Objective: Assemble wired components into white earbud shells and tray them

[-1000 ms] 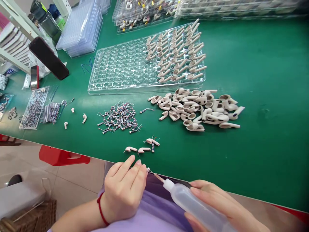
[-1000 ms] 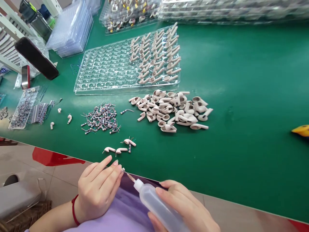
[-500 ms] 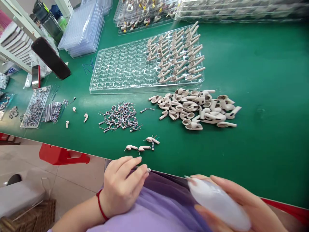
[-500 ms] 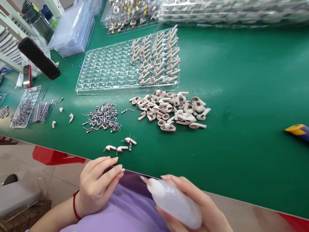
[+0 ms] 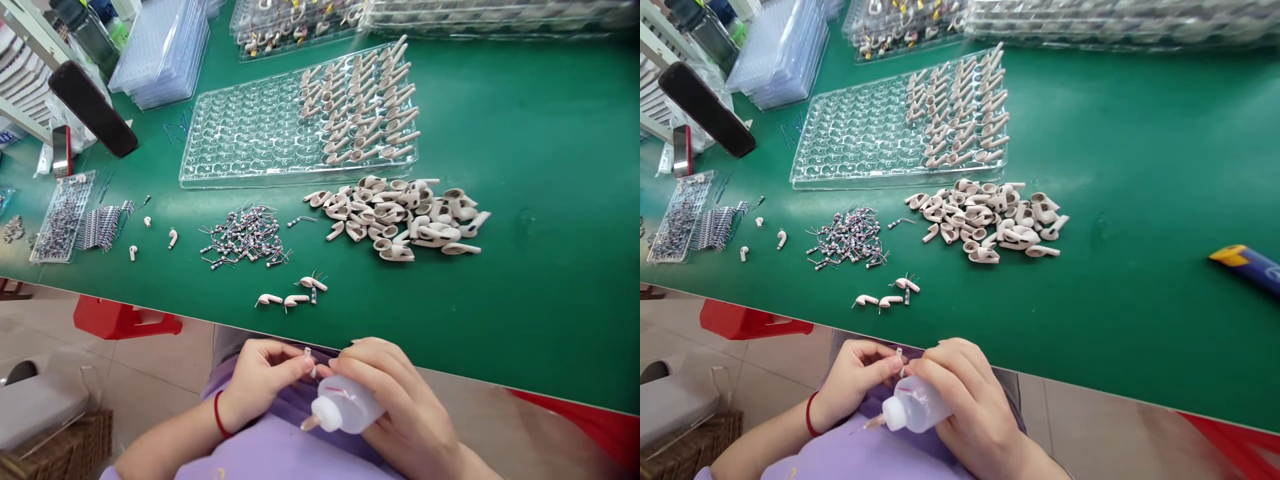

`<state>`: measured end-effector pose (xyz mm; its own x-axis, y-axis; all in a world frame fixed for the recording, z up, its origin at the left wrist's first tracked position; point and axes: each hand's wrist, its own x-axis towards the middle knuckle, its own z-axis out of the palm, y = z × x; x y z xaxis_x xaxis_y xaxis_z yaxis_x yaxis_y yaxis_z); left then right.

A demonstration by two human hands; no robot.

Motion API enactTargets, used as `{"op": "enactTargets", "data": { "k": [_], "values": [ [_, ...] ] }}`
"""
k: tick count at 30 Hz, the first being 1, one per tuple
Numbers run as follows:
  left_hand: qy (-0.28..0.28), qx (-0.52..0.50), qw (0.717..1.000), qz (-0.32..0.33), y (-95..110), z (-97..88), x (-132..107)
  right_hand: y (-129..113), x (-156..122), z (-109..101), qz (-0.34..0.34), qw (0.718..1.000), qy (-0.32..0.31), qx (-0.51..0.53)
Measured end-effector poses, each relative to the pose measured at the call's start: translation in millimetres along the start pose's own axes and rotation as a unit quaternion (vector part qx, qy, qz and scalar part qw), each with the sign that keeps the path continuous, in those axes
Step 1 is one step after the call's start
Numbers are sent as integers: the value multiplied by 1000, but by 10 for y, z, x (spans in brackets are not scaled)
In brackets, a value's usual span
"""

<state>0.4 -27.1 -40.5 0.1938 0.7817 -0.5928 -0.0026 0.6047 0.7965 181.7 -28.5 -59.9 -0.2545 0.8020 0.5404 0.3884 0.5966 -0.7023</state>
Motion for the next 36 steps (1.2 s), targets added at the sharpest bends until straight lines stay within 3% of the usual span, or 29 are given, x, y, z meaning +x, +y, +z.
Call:
{"op": "enactTargets", "data": {
  "k": [9,24,36],
  "values": [
    [0,-45,998,-37,81,12,57,11,-41,43,-7,1000,-1,-18],
    [-5,-108,994,-30,-9,46,58,-3,-36,72,10,999,24,-20],
    [53,-178,982,-27,-30,197,50,-8,-10,15,20,999,9,-24]
  ]
}}
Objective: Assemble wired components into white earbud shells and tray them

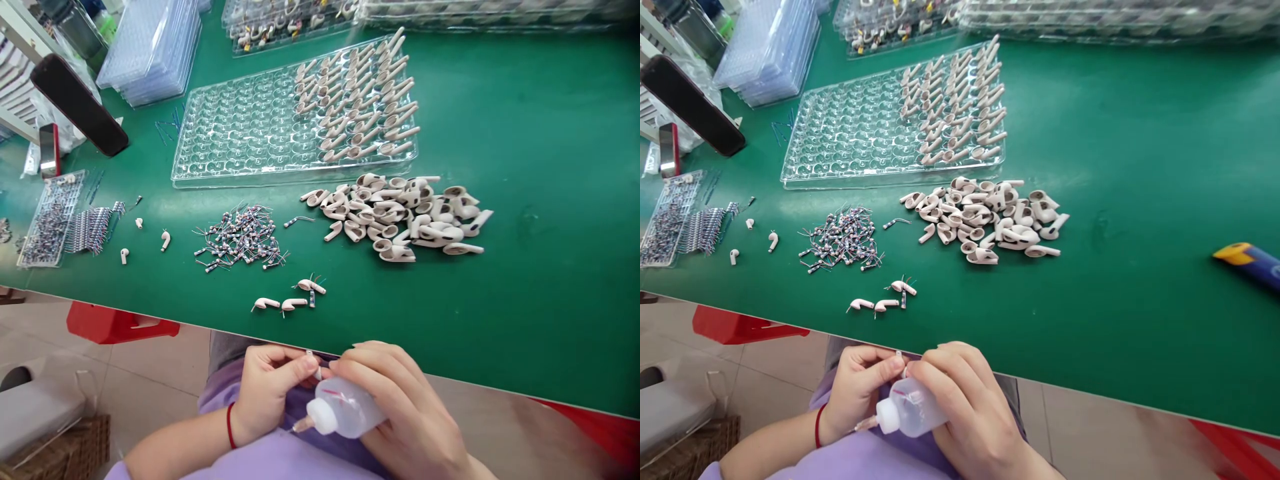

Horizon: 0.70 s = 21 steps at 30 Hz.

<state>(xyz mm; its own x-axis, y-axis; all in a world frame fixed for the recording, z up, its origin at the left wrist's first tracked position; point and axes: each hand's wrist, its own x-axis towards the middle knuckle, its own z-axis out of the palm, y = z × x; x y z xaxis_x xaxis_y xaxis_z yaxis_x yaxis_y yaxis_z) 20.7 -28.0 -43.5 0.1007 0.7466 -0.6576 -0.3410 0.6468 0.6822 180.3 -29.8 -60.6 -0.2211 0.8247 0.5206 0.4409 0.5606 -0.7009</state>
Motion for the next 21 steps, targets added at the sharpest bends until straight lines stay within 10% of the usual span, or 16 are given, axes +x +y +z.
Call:
{"op": "enactTargets", "data": {
  "k": [21],
  "values": [
    [-45,41,998,-35,80,-89,-22,18,41,0,-36,999,23,11]
  ]
}}
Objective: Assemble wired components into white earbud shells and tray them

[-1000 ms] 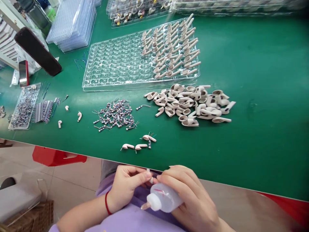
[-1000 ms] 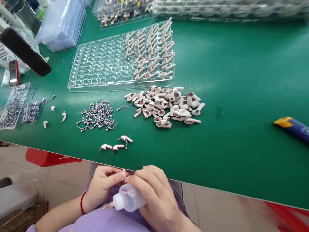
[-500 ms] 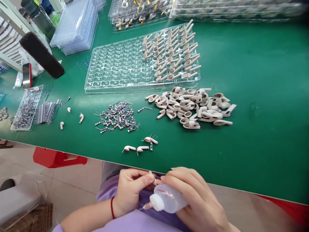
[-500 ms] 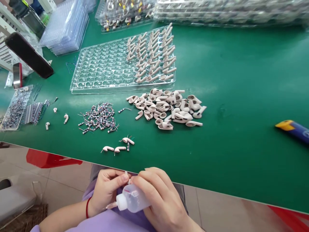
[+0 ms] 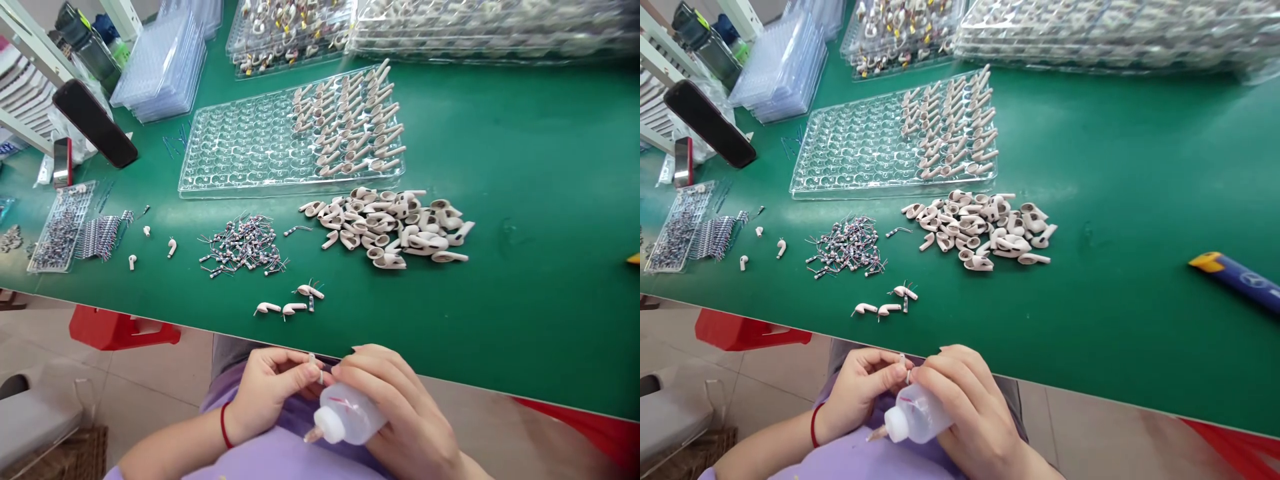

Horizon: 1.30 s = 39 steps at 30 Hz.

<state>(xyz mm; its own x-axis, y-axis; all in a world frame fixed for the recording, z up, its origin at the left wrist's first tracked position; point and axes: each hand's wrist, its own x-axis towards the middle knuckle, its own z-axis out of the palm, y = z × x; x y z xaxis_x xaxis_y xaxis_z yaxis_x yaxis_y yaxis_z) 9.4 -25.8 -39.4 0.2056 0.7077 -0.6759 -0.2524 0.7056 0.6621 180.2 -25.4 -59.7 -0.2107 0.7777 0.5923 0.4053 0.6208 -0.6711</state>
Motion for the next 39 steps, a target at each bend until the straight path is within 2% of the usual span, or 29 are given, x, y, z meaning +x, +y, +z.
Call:
{"op": "enactTargets", "data": {
  "k": [4,9,14,16,19,23,25,29,32,35,37,39],
  "values": [
    [-11,28,999,13,130,37,-90,-37,55,-13,0,999,21,27],
    [-32,87,993,68,282,85,-172,-63,104,-24,-11,996,56,61],
    [-48,197,969,139,370,127,-204,-40,87,-44,3,991,75,107],
    [-36,274,942,192,405,150,-209,-28,75,-64,4,990,81,111],
    [-14,383,876,294,460,183,-208,-12,70,-100,11,990,92,107],
    [-2,460,795,395,497,211,-183,-5,88,-127,15,987,104,117],
    [-6,479,774,414,496,221,-170,-10,91,-132,18,987,105,123],
    [-3,499,748,437,492,233,-169,-3,60,-164,36,987,116,110],
    [-6,511,723,465,569,205,-131,59,26,-244,42,986,132,90],
    [-13,543,678,496,846,143,94,176,40,-344,62,985,152,58],
    [-5,573,639,512,1174,111,394,259,82,-387,79,980,179,28],
    [36,600,614,512,1582,106,784,329,123,-395,96,974,206,0]
  ]
}}
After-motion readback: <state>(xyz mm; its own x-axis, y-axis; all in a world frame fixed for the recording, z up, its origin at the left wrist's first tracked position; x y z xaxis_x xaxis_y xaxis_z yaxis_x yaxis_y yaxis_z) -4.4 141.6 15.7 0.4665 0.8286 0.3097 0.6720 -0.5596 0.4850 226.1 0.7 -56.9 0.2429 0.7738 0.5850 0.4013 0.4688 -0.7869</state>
